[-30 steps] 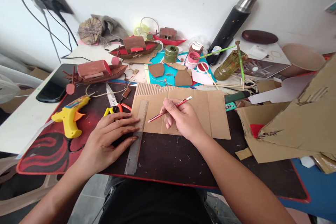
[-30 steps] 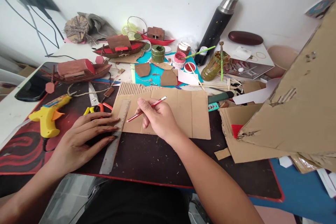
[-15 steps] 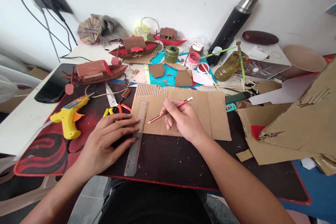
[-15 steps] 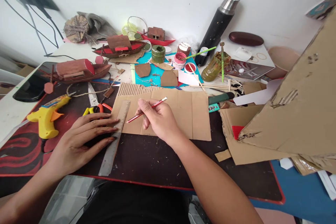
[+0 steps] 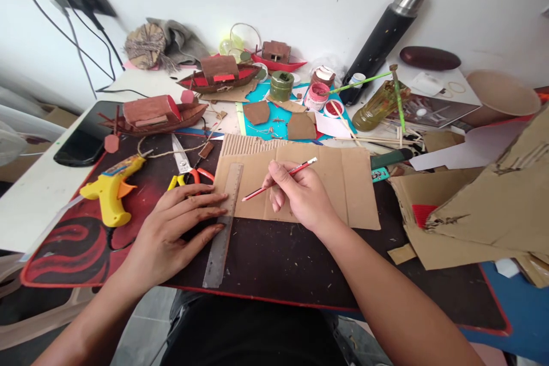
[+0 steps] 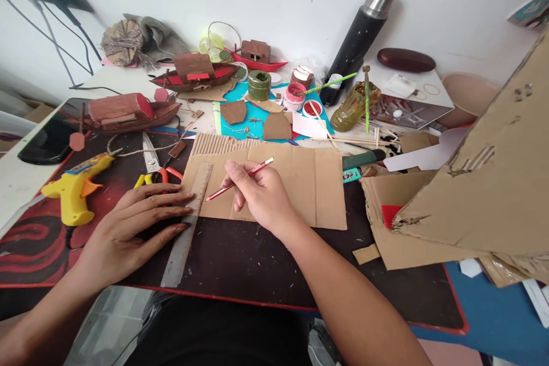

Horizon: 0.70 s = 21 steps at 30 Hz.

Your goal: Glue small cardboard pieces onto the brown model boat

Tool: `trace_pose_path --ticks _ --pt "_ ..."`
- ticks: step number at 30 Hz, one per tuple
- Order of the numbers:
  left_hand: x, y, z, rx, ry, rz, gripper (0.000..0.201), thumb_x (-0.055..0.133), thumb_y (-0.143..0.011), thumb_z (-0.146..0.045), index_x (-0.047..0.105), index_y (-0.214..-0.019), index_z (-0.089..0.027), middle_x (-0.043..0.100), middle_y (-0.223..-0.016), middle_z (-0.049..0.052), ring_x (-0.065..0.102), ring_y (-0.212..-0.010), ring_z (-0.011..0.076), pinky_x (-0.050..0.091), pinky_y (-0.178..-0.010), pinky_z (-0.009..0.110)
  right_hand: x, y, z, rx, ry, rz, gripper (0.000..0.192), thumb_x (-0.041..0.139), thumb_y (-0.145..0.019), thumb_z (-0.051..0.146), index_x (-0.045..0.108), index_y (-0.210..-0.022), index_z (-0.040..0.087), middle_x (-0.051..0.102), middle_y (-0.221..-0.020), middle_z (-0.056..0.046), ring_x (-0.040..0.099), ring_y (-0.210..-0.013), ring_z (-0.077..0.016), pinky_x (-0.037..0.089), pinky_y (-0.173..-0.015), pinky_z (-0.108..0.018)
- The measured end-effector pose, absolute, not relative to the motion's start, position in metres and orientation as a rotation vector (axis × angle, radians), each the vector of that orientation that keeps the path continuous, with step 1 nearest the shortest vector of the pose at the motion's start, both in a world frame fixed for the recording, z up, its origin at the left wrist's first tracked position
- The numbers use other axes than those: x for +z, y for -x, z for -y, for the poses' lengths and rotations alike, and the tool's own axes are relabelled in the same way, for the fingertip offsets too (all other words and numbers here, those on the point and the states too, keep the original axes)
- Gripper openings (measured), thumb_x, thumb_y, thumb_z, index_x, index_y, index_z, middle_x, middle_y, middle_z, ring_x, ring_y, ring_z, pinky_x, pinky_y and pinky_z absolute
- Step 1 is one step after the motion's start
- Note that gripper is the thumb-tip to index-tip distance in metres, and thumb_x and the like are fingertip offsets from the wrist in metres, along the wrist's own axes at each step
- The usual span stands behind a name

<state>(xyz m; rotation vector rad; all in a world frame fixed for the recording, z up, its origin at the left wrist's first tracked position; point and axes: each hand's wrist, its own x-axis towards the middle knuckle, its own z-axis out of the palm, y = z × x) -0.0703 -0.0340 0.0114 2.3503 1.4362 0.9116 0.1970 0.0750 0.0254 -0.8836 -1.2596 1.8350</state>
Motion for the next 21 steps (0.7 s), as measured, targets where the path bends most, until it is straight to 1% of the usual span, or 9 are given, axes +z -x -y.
trace_pose_path --ticks 9,14,21 --pt "0.0101 0.0707 0.0337 0.908 -2.360 -1.433 0.019 0.076 -0.110 -0.027 0.082 -0.127 -0.032 0.087 -0.140 0.001 0.075 -0.138 0.0297 0.059 -0.116 0.049 0.0232 -0.1966 -0.0743 1.823 0.896 1.289 0.063 0.081 -0.096 0.083 0.073 -0.081 0.022 0.059 -0.058 0.006 0.055 -0.049 -0.0127 0.049 -0.052 -0.028" --pt "0.0099 0.0718 0.0338 0.900 -2.371 -1.431 0.021 0.077 -0.109 -0.027 0.081 -0.129 -0.032 0.087 -0.140 0.000 0.075 -0.138 0.0295 0.059 -0.115 0.049 0.0236 -0.1960 -0.0716 1.823 0.886 1.332 0.063 0.080 -0.097 0.083 0.073 -0.082 0.022 0.059 -0.057 0.006 0.057 -0.051 -0.0137 0.051 -0.054 -0.029" --pt "0.0091 0.0712 0.0341 0.893 -2.396 -1.439 0.019 0.075 -0.111 -0.028 0.081 -0.129 -0.031 0.088 -0.138 0.001 0.074 -0.138 0.0306 0.060 -0.114 0.051 0.0194 -0.1969 -0.0692 1.836 0.897 1.402 0.061 0.076 -0.102 0.082 0.077 -0.089 0.022 0.063 -0.057 0.005 0.061 -0.054 -0.0154 0.053 -0.059 -0.030"
